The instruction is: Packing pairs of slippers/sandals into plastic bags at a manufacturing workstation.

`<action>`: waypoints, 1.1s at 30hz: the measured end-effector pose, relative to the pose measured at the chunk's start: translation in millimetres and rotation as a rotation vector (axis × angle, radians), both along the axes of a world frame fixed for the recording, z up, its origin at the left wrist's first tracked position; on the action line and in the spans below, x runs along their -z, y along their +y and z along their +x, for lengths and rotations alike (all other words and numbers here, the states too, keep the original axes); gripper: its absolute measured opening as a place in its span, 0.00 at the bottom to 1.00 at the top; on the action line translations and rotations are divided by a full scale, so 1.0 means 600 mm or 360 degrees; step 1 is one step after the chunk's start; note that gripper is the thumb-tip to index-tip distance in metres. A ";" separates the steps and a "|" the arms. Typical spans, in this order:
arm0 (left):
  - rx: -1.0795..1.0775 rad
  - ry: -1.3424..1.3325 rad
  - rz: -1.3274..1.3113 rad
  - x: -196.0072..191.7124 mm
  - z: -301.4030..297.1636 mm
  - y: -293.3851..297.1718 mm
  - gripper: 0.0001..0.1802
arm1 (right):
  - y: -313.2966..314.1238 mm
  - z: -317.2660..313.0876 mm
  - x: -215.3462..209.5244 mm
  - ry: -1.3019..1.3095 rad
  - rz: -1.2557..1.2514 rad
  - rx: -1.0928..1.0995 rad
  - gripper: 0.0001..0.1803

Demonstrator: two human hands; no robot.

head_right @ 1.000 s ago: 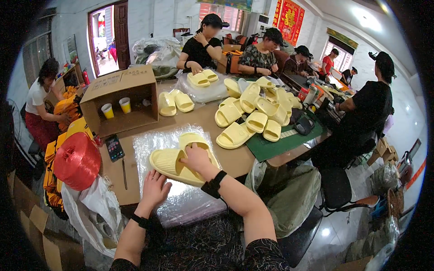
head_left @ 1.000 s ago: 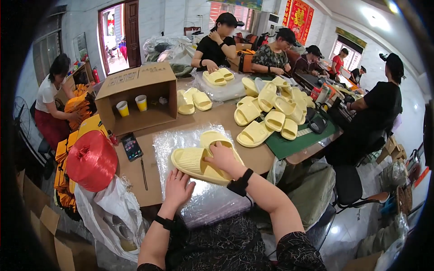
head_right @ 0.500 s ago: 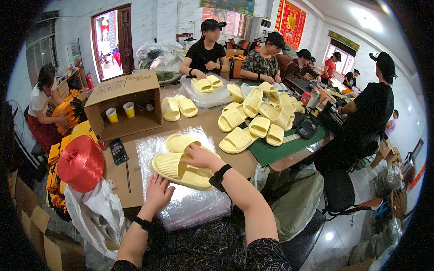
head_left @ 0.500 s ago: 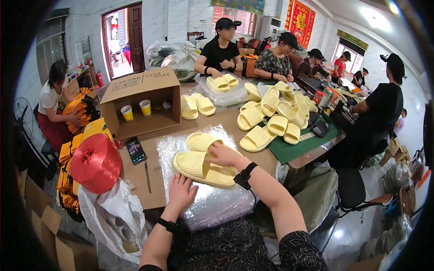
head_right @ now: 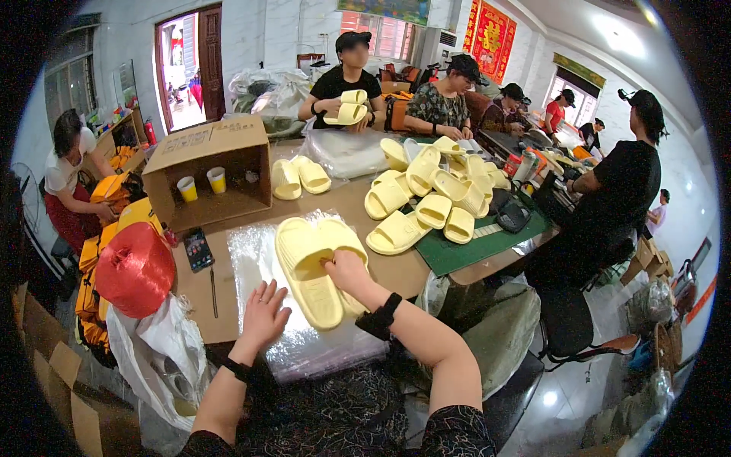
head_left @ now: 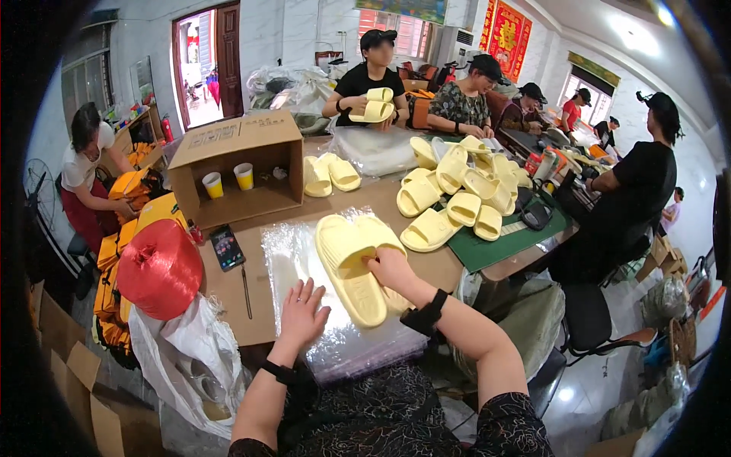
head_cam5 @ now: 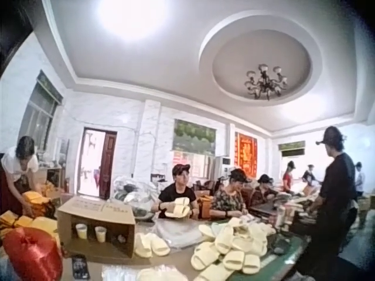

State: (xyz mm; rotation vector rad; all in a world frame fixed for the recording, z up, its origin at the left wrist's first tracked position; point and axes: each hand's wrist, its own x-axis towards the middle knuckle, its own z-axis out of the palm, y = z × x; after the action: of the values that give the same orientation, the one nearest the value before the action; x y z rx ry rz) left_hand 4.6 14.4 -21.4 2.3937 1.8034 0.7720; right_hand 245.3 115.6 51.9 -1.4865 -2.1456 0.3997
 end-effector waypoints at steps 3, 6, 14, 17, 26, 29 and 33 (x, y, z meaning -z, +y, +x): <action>0.0027 -0.0046 0.0021 -0.001 -0.005 -0.001 0.29 | -0.060 -0.007 -0.018 -0.0045 -0.0201 -0.0011 0.23; 0.0009 0.0019 0.0033 0.005 -0.002 0.008 0.28 | -0.087 -0.013 0.051 -0.0297 0.0024 -0.0111 0.23; -0.0017 0.0044 0.0036 0.004 0.001 0.003 0.29 | -0.108 -0.016 0.098 -0.0144 0.0343 0.0081 0.19; -0.0010 0.0025 0.0017 0.004 -0.001 -0.001 0.29 | -0.116 -0.019 0.096 -0.0028 0.0391 0.0218 0.18; 0.0110 0.0047 -0.0478 -0.009 -0.032 0.013 0.45 | -0.179 0.073 0.084 0.0528 0.0414 0.0666 0.15; 0.0091 0.0032 -0.0191 -0.047 -0.009 0.014 0.37 | -0.194 0.151 0.095 0.0582 0.0505 0.0835 0.12; 0.0368 -0.0230 -0.0039 -0.070 0.020 -0.006 0.28 | -0.212 0.221 0.075 0.0943 0.0376 0.0978 0.14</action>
State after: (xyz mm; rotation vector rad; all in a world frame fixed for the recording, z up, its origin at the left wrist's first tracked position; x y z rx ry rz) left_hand 16.4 10.9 20.5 2.4042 1.4435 0.8649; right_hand 378.1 -11.5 6.8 -1.5504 -1.1682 0.2957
